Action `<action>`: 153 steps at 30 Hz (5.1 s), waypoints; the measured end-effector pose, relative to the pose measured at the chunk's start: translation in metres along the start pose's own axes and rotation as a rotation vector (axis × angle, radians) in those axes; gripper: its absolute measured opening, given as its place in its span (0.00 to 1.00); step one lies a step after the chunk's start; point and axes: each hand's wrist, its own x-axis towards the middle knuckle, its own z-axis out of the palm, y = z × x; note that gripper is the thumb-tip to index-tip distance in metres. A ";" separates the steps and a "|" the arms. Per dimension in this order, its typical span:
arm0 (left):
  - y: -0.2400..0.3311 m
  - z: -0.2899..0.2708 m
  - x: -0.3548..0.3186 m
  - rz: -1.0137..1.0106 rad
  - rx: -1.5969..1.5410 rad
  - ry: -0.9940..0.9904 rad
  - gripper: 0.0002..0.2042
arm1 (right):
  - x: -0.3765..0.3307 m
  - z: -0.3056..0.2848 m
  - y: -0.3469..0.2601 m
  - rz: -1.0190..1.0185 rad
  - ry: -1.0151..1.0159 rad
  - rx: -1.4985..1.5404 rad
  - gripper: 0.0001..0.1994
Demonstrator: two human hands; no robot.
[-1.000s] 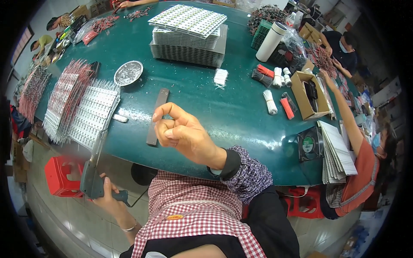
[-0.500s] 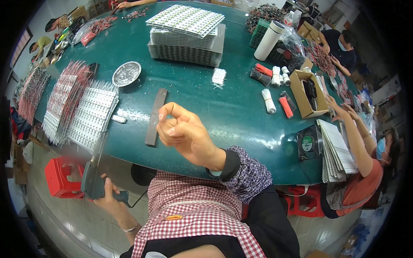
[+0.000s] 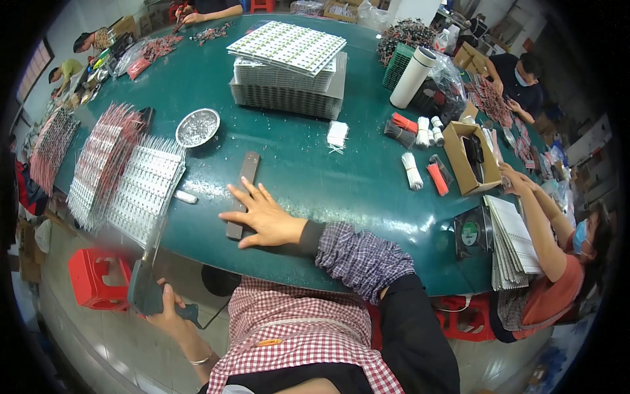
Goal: The person inserts small wires into the edges of circuit boards and solders them using a handheld soldering gun, picking up additional wires and new boards from stacks on the workbench.
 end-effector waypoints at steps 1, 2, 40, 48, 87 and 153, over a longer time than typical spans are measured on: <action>-0.001 0.001 0.001 -0.003 0.001 0.013 0.17 | 0.004 0.004 0.003 -0.051 0.066 0.024 0.30; -0.003 0.001 0.002 -0.004 0.001 0.013 0.17 | 0.008 0.007 0.004 -0.058 0.023 0.020 0.31; -0.004 0.038 0.022 -0.038 0.041 -0.023 0.14 | -0.117 -0.134 -0.012 -0.134 0.632 -0.662 0.16; 0.001 0.045 0.009 -0.024 0.013 -0.098 0.12 | -0.178 -0.036 -0.057 0.020 0.133 -0.152 0.24; -0.007 0.050 0.018 -0.049 -0.010 -0.088 0.21 | -0.068 -0.048 0.025 0.008 -0.106 -0.149 0.31; 0.001 0.169 -0.031 -0.402 0.234 -0.609 0.22 | -0.117 -0.063 0.099 0.240 0.670 -0.143 0.10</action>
